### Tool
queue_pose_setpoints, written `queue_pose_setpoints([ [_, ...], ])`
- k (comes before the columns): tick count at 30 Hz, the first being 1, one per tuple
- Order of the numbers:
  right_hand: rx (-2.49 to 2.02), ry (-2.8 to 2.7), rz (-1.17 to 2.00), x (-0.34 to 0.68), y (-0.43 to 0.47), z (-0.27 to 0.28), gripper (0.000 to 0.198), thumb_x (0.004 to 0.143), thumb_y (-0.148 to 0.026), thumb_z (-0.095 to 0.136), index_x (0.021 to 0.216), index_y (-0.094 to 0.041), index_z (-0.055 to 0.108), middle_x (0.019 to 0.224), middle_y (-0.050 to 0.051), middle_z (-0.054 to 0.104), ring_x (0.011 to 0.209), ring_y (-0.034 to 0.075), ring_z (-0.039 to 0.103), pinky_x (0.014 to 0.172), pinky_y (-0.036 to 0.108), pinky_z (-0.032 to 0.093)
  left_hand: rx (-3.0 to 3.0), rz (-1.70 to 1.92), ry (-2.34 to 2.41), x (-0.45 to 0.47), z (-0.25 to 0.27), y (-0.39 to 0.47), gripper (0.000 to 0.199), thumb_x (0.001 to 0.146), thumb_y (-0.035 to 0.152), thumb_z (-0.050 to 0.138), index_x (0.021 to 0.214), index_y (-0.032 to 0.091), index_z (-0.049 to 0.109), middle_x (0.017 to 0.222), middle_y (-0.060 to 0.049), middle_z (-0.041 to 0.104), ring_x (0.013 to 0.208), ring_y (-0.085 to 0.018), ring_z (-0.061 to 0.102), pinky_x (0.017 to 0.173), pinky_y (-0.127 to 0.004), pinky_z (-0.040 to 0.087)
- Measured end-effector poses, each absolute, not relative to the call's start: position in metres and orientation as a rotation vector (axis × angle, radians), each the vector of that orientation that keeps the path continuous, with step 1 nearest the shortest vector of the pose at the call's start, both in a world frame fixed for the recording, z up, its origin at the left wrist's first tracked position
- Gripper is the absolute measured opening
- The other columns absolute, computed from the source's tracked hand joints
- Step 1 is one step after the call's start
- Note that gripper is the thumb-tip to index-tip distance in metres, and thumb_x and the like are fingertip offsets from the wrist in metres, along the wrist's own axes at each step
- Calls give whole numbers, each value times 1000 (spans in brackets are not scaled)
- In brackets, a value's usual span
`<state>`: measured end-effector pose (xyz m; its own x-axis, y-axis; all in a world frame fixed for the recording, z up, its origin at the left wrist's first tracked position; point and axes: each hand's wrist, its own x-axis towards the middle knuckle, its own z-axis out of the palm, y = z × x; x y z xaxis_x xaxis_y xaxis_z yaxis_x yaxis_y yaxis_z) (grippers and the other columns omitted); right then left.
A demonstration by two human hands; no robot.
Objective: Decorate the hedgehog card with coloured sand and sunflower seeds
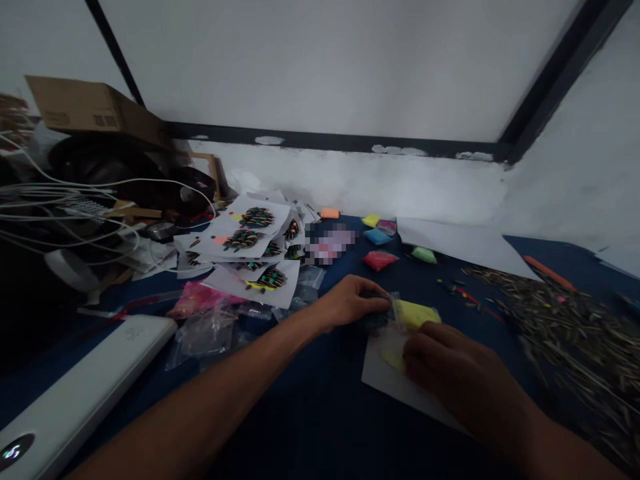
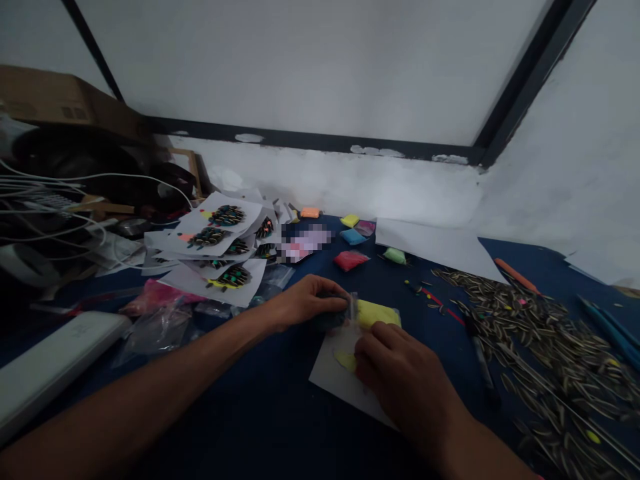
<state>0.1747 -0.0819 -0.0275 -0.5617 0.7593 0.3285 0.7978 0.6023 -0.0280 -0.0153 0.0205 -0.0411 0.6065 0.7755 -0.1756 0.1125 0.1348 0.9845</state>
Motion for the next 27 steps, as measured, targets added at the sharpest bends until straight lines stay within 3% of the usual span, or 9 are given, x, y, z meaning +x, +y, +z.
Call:
queue_pose_setpoints([
  [11,-1271,-2593,-113,173,-85,-26,22,90,-12,47,77,-22,62,79,5,65,72,18,66,59,28,47,1510,537,846,-13,-41,21,26,82,26,65,99,7,72,86,-6,70,70,-11,58,67,-23,44],
  [22,-1296,-2536,-190,176,-88,-16,22,93,-21,48,80,-23,66,74,3,67,60,17,67,50,25,45,1588,534,850,-14,-42,22,21,82,23,66,95,10,74,87,-6,71,72,-11,60,69,-22,45],
  [27,-1332,-2280,-209,182,-82,-14,22,92,-23,47,78,-23,64,67,2,67,51,14,62,44,24,41,1336,542,727,-17,-38,21,25,81,27,67,98,9,69,83,-7,70,66,-13,63,65,-26,51],
])
